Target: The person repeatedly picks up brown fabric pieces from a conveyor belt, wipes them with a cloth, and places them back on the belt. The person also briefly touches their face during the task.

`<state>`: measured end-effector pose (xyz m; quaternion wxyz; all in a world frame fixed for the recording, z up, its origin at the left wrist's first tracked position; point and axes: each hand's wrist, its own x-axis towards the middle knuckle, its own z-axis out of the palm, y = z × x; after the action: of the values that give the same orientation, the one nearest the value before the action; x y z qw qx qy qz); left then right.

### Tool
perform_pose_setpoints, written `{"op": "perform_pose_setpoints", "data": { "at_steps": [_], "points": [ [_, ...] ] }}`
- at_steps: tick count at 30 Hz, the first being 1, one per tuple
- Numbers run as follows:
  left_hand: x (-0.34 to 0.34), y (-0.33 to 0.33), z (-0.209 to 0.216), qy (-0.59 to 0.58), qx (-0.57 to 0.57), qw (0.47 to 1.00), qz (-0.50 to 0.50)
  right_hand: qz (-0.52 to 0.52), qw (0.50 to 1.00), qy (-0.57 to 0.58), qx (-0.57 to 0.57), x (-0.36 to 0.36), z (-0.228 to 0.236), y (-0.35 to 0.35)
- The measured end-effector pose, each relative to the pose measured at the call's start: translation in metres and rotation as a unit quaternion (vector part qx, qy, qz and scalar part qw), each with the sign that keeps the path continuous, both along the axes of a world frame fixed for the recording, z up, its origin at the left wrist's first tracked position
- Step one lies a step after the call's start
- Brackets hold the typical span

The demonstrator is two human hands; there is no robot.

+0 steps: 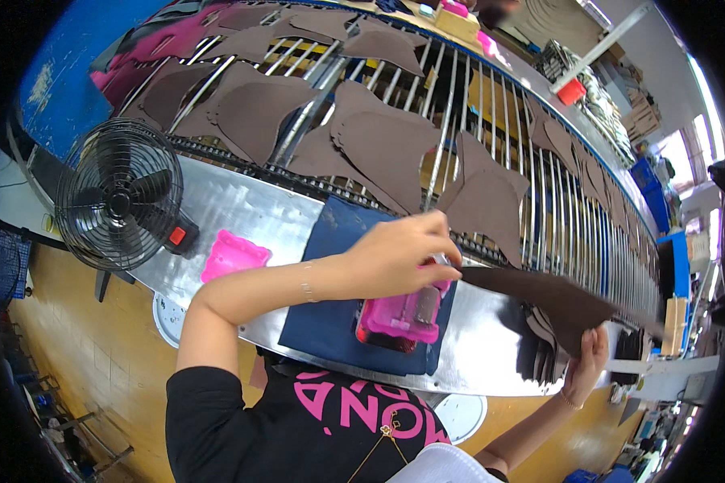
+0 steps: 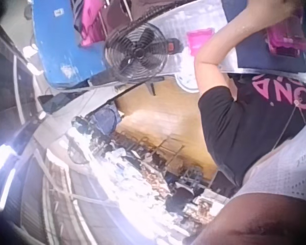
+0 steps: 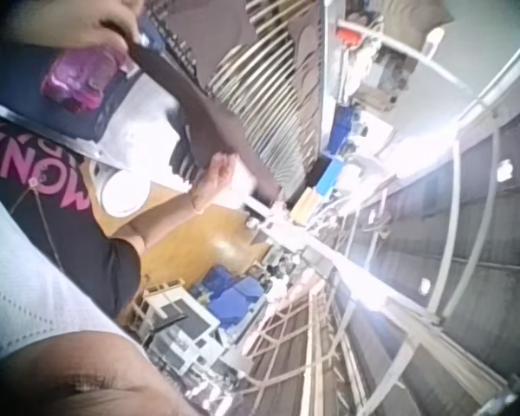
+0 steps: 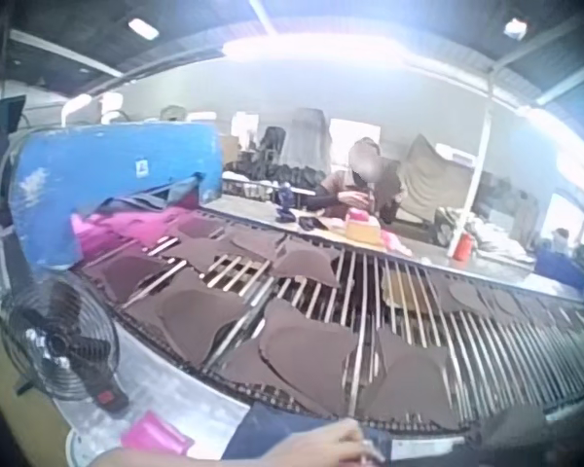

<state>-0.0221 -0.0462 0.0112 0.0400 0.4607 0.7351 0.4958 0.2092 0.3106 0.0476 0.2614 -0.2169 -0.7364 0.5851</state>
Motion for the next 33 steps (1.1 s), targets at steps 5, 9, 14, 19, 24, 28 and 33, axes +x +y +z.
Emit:
{"op": "perform_pose_setpoints", "data": {
  "at_steps": [5, 9, 14, 19, 24, 28, 33],
  "points": [
    [-0.019, -0.094, -0.001, -0.11, 0.069, 0.973, 0.192, 0.138, 0.988, 0.0, -0.07, -0.177, 0.001, -0.061],
    [-0.017, -0.135, -0.034, -0.167, 0.132, 0.937, 0.277, 0.196, 0.965, -0.065, -0.161, -0.329, -0.034, -0.108],
    [-0.027, -0.156, -0.08, -0.214, 0.186, 0.912, 0.297, 0.268, 0.93, -0.059, -0.246, -0.506, -0.089, -0.17],
    [-0.033, -0.167, -0.095, -0.26, 0.169, 0.9, 0.305, 0.256, 0.938, -0.083, -0.217, -0.617, -0.132, -0.229],
    [-0.031, -0.17, -0.096, -0.302, 0.15, 0.891, 0.304, 0.225, 0.953, -0.105, -0.171, -0.681, -0.169, -0.267],
    [-0.032, -0.172, -0.098, -0.304, 0.13, 0.893, 0.306, 0.201, 0.964, -0.133, -0.113, -0.702, -0.189, -0.295],
    [-0.033, -0.167, -0.099, -0.322, 0.125, 0.898, 0.274, 0.144, 0.981, -0.121, 0.053, -0.766, -0.259, -0.208]
  ]
}}
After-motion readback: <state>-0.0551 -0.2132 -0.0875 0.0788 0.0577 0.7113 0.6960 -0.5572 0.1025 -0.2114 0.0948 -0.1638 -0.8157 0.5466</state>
